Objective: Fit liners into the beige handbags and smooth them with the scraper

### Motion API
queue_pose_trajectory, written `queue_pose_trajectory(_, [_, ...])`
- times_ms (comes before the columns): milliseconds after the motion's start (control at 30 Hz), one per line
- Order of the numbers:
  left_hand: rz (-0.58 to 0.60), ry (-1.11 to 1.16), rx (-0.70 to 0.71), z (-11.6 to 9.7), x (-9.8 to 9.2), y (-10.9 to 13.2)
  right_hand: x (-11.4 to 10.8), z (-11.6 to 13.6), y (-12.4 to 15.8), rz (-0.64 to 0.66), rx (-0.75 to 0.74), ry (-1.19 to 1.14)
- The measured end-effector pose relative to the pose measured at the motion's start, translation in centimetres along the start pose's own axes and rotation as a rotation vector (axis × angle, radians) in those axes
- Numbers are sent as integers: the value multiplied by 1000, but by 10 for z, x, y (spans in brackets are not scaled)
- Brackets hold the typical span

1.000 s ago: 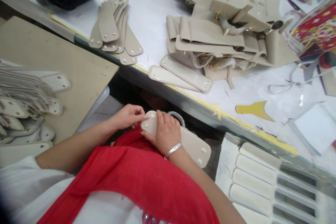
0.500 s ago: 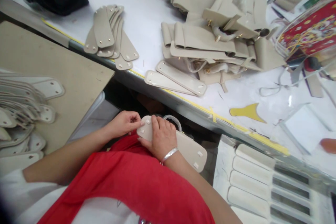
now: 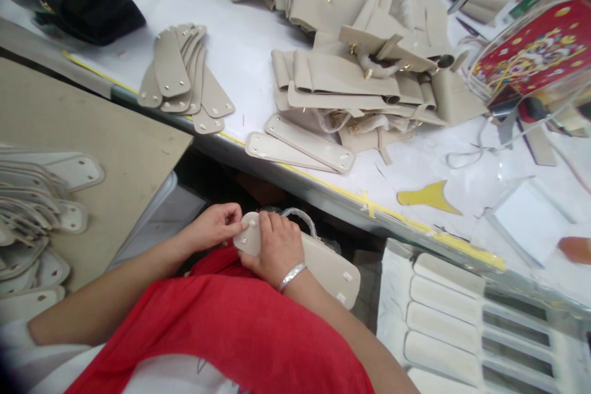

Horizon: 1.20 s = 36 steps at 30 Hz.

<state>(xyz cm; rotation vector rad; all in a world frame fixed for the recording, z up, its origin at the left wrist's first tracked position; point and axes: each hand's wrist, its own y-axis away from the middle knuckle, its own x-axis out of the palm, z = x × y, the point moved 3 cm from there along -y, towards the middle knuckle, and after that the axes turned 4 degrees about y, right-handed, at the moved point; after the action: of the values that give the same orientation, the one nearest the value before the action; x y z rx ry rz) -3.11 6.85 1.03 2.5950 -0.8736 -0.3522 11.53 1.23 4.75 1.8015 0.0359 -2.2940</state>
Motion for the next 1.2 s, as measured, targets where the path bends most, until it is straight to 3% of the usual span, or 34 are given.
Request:
queue_pose_trajectory(267, [11,-211,3,-3,-3,-2,-5,-5,12,-22,-92,-32])
queue_pose_trajectory(367, [-26,-424,77,-12,-7,4,-23,-36,41,-94,-39,-73])
queue_pose_trajectory(467, [-154,-697,349,-32,-4,14,-38,-81,89,-204,181,-133])
queue_pose_trajectory(567, [-156,-858,675,-52,22,18,-35,-114,140,-271,458,-296])
queue_pose_trajectory(667, [72,-934,871,-61,73,12,-18,-127,171,-281,694,-486])
queue_pose_trajectory(767, [266,-998,889,-61,127,0,-6,-126,178,-277,781,-549])
queue_pose_trajectory(867, [331,-1061,838,-58,161,-11,-2,-127,176,-284,767,-589])
queue_pose_trajectory(967, [336,-1108,810,-61,172,-14,-2,-132,174,-292,764,-650])
queue_pose_trajectory(1200, [347,-1174,778,-67,175,-15,-10,-135,178,-224,783,-611])
